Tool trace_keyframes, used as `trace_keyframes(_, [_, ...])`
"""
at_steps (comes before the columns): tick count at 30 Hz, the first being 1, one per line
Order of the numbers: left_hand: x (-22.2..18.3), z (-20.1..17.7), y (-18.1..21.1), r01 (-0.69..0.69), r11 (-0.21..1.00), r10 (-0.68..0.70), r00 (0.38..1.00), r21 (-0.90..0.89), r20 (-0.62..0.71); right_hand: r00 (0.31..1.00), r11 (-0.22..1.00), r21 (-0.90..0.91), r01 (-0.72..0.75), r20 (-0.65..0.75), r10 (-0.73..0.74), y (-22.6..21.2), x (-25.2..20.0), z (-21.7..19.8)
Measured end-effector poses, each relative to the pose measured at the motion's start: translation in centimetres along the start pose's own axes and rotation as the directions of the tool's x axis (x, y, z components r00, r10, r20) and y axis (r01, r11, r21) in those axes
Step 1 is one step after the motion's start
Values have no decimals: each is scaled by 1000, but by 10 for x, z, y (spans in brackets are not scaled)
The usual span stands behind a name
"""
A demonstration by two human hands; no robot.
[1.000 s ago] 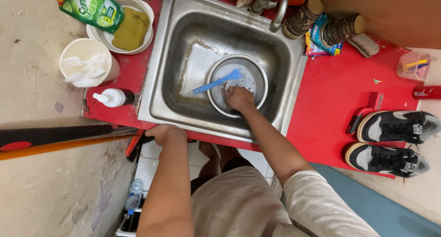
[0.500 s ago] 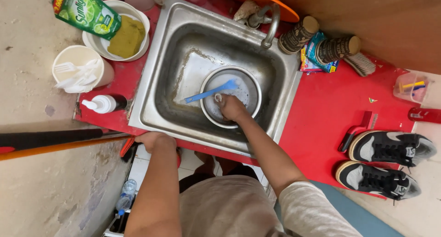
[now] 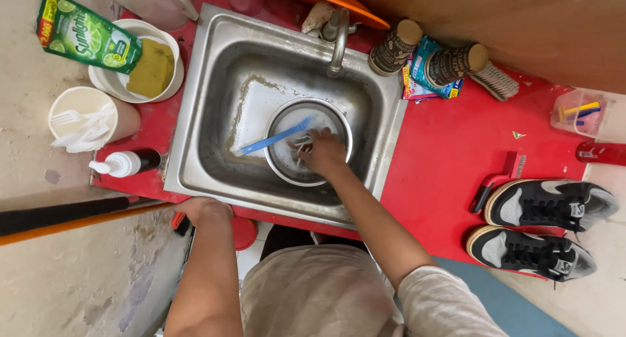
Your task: The person is washing a pair of shoelaces in a small metal bowl inside a sink, using a toothbrush to scrub them with soap and water.
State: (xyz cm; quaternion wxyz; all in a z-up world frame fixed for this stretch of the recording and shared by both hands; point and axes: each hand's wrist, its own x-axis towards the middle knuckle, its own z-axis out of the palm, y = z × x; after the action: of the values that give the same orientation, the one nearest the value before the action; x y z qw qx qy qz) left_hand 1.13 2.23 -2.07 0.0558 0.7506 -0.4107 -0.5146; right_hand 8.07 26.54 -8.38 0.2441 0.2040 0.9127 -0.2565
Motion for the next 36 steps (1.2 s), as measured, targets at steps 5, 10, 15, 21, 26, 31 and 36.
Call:
trace_keyframes(5, [-15,-2,4,-9,1000,9,1000,-17,5,995,995,-13,-102,10,102,-31,9,38])
trace_keyframes(10, [-6,5,4,-21,1000,21,1000,-7,21,998,999,31,12,61,-14,2,25,51])
trace_keyframes(15, [-35,-5,23,42,999,-41,998,-21,55,994,991,117,64,82,-74,5,9,3])
trace_keyframes(21, [10,1,10,48,999,-46,993,-16,105,994,922,373,-107,39,99,-17,-4,-23])
trace_keyframes(26, [-21,-1,21,50,999,-49,990,2,132,957,645,729,-229,45,288,-4,2,0])
trace_keyframes(31, [-39,-1,24,1,999,-7,992,49,126,928,231,957,-178,84,363,-8,-5,2])
trace_keyframes(36, [-91,-4,34,-28,999,24,987,26,156,960,-93,992,-81,103,261,-8,-9,3])
